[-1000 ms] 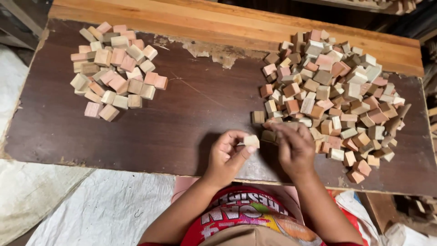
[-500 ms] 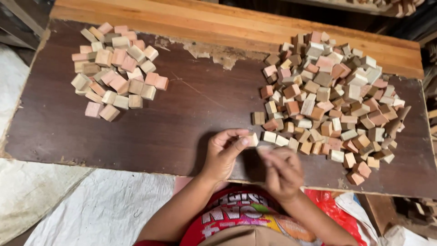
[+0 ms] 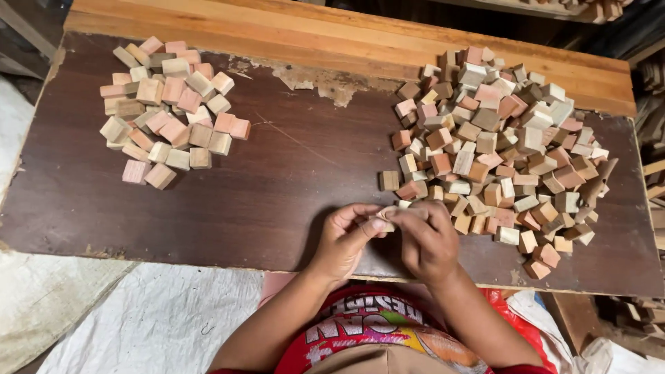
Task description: Sorting and inspecting small wooden blocks from a large pile into a smaller organized pile
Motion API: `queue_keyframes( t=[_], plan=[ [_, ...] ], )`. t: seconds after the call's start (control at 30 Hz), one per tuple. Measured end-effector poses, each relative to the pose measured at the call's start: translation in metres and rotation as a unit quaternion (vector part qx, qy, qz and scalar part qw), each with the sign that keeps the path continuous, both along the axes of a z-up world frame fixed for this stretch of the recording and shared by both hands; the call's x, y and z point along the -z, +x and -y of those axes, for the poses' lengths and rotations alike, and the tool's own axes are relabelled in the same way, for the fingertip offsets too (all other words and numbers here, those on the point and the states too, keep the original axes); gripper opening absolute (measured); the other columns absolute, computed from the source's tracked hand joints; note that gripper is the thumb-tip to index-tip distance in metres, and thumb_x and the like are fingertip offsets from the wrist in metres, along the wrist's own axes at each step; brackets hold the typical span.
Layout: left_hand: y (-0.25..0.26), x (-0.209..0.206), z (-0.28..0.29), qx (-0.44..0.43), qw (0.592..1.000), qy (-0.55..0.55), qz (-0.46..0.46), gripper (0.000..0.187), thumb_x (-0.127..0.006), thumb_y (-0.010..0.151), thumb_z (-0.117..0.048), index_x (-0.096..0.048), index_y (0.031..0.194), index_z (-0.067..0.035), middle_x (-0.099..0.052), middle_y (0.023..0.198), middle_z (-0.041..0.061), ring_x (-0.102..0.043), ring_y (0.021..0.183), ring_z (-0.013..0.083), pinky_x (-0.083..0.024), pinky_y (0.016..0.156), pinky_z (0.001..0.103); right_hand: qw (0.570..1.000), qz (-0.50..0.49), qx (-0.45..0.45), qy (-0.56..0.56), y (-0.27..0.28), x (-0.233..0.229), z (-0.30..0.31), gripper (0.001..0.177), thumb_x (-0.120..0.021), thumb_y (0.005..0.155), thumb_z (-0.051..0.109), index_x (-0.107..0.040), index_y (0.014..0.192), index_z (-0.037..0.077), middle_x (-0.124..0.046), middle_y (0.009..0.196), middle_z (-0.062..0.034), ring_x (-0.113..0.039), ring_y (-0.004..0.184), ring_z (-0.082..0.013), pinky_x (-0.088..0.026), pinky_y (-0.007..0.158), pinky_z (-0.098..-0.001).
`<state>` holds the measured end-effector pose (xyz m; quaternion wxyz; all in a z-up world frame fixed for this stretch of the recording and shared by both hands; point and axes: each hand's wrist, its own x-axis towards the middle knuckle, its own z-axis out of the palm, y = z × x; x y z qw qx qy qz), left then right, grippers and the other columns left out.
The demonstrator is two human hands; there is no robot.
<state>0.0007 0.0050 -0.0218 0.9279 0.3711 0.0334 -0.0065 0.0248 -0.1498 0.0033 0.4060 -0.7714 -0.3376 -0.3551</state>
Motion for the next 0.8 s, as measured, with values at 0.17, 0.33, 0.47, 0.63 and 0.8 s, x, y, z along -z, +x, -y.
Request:
queue_keyframes(
  t=[0.17,0.33,0.47,0.63,0.8],
  plan=[
    [-0.006,-0.003,0.001,0.006,1.000,-0.018,0.012,0.028,-0.079,0.085,-0.002,-0.071,0.110,0.009,-0.070,0.083,0.018,-0.071,0.077,0.0215,-0.061,0.074,0.032,1.000,-0.018,0.003,0.000,0.006,0.014,0.017,0.026,-0.061,0.092,-0.007,-0.080,0.106,0.007,-0.060,0.087,-0.0175,-0.061,0.073,-0.0362,-0.053,0.071,-0.0458],
    [-0.008,-0.006,0.002,-0.004,1.000,-0.030,-0.005,0.030,-0.080,0.084,-0.001,-0.069,0.108,0.011,-0.070,0.082,0.017,-0.072,0.074,0.0222,-0.061,0.074,0.033,0.998,-0.058,0.012,-0.031,-0.003,0.011,0.009,0.029,-0.063,0.088,-0.004,-0.082,0.103,0.011,-0.069,0.088,-0.0162,-0.068,0.072,-0.0361,-0.057,0.069,-0.0461],
    [-0.004,-0.008,0.004,0.002,0.998,-0.067,0.001,0.032,-0.081,0.082,0.003,-0.069,0.111,0.010,-0.070,0.083,0.016,-0.074,0.077,0.0221,-0.062,0.073,0.034,0.997,-0.064,0.040,0.018,-0.005,-0.017,0.007,0.027,-0.063,0.093,-0.010,-0.081,0.107,0.005,-0.069,0.089,-0.0162,-0.068,0.073,-0.0330,-0.056,0.071,-0.0436],
    [-0.003,0.002,0.005,0.005,0.996,-0.091,-0.026,0.032,-0.082,0.079,0.006,-0.067,0.107,0.006,-0.067,0.082,0.011,-0.073,0.078,0.0180,-0.062,0.075,0.029,0.998,-0.065,0.016,0.024,-0.012,-0.028,-0.007,0.025,-0.066,0.091,-0.009,-0.082,0.104,0.006,-0.068,0.084,-0.0123,-0.066,0.063,-0.0266,-0.056,0.063,-0.0404],
    [-0.003,-0.008,0.002,-0.021,0.994,-0.091,-0.048,0.024,-0.081,0.083,0.004,-0.069,0.103,-0.001,-0.069,0.082,0.008,-0.067,0.075,0.0127,-0.059,0.074,0.024,0.995,-0.078,0.045,0.053,-0.023,-0.016,-0.013,0.026,-0.070,0.087,-0.010,-0.083,0.103,0.005,-0.067,0.081,-0.0115,-0.067,0.067,-0.0282,-0.057,0.071,-0.0380]
  ],
)
